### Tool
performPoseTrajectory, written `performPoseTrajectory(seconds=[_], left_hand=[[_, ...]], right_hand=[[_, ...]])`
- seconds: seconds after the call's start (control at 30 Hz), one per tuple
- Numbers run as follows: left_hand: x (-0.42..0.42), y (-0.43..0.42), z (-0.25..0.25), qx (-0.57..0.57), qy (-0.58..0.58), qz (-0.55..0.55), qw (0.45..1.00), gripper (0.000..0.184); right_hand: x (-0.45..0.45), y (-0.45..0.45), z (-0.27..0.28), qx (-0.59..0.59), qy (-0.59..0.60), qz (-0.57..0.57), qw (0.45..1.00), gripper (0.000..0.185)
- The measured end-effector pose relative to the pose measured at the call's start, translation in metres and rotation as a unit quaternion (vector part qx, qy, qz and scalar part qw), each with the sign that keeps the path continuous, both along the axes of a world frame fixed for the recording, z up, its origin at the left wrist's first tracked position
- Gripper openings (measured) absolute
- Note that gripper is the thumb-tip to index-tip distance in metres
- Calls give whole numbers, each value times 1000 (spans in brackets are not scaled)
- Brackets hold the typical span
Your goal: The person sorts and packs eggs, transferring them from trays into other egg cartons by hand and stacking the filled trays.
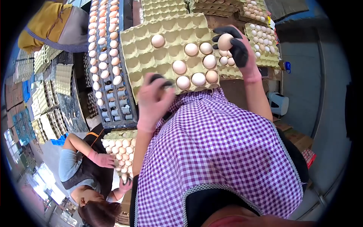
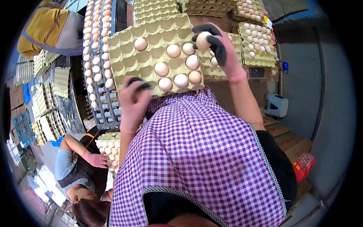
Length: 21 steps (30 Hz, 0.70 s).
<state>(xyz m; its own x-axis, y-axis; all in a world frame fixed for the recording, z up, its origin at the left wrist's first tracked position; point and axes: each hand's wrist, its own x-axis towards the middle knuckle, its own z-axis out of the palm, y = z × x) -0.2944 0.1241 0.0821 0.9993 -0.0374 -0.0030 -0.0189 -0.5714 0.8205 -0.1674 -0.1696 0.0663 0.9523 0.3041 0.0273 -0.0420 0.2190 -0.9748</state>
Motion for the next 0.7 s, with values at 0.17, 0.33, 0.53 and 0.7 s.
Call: performPoseTrajectory(seconds=[0.17, 0.33, 0.53, 0.7], left_hand=[[23, -35, -1, 289, 11, -163, 943, 48], [23, -11, 9, 66, 84, -86, 990, 49], [12, 4, 22, -323, 170, 89, 927, 53], [48, -36, 15, 295, 78, -67, 950, 42]], right_hand=[[26, 46, -6, -562, -385, 116, 722, 36], [30, 45, 11, -532, -320, 146, 770, 38], [31, -32, -7, 25, 109, 125, 986, 48], [39, -14, -4, -466, -285, 135, 827, 37]])
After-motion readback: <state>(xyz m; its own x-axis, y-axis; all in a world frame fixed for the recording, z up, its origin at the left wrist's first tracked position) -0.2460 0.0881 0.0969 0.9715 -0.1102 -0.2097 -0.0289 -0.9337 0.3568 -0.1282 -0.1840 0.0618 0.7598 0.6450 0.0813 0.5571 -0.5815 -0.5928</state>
